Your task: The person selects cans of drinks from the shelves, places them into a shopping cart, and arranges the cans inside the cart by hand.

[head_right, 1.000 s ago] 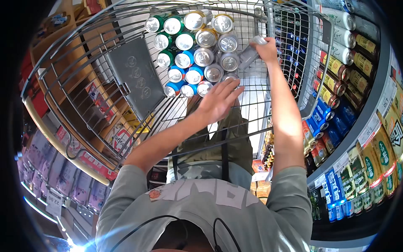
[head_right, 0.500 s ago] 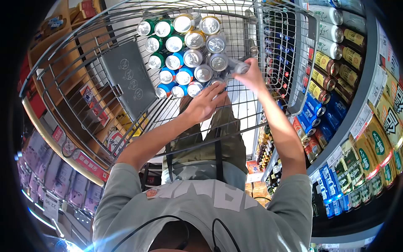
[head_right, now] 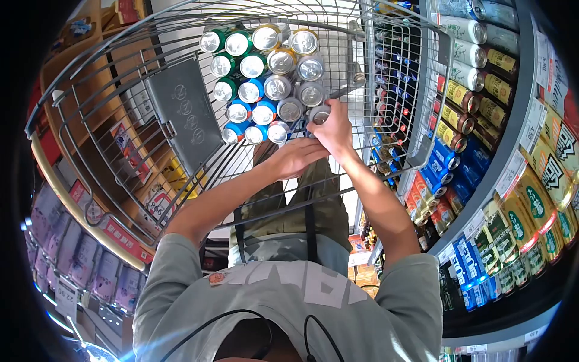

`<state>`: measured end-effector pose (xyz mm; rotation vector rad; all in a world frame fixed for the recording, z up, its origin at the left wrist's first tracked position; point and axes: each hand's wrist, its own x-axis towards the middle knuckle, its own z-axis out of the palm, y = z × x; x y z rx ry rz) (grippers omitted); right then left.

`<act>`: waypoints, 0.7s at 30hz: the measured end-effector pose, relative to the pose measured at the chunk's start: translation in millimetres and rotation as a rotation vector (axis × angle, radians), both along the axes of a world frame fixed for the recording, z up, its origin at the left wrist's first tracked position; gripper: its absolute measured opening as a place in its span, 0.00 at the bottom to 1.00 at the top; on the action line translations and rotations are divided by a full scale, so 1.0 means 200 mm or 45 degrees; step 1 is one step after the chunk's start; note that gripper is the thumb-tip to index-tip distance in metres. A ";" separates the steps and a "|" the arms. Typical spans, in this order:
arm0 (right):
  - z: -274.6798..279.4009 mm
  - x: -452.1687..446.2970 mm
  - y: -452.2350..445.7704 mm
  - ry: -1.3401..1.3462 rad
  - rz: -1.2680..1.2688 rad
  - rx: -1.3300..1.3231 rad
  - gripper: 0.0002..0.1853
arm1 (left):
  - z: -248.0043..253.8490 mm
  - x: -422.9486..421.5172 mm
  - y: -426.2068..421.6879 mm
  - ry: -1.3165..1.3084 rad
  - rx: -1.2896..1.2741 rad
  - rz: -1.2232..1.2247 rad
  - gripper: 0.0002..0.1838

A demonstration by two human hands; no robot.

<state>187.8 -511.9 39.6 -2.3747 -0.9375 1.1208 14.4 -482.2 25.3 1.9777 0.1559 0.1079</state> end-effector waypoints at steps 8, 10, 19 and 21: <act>-0.01 -0.05 0.02 0.113 -0.015 0.030 0.36 | -0.10 0.03 0.00 -0.198 -0.131 0.177 0.30; -0.07 -0.03 0.00 0.192 0.003 -0.013 0.37 | -0.12 0.02 -0.01 -0.190 -0.122 0.177 0.30; -0.24 0.04 -0.13 0.532 -0.523 -0.105 0.35 | -0.02 -0.03 0.03 0.055 0.067 0.215 0.25; -0.18 0.05 -0.13 0.778 -0.752 -0.382 0.33 | 0.00 -0.04 0.05 0.080 0.200 0.147 0.22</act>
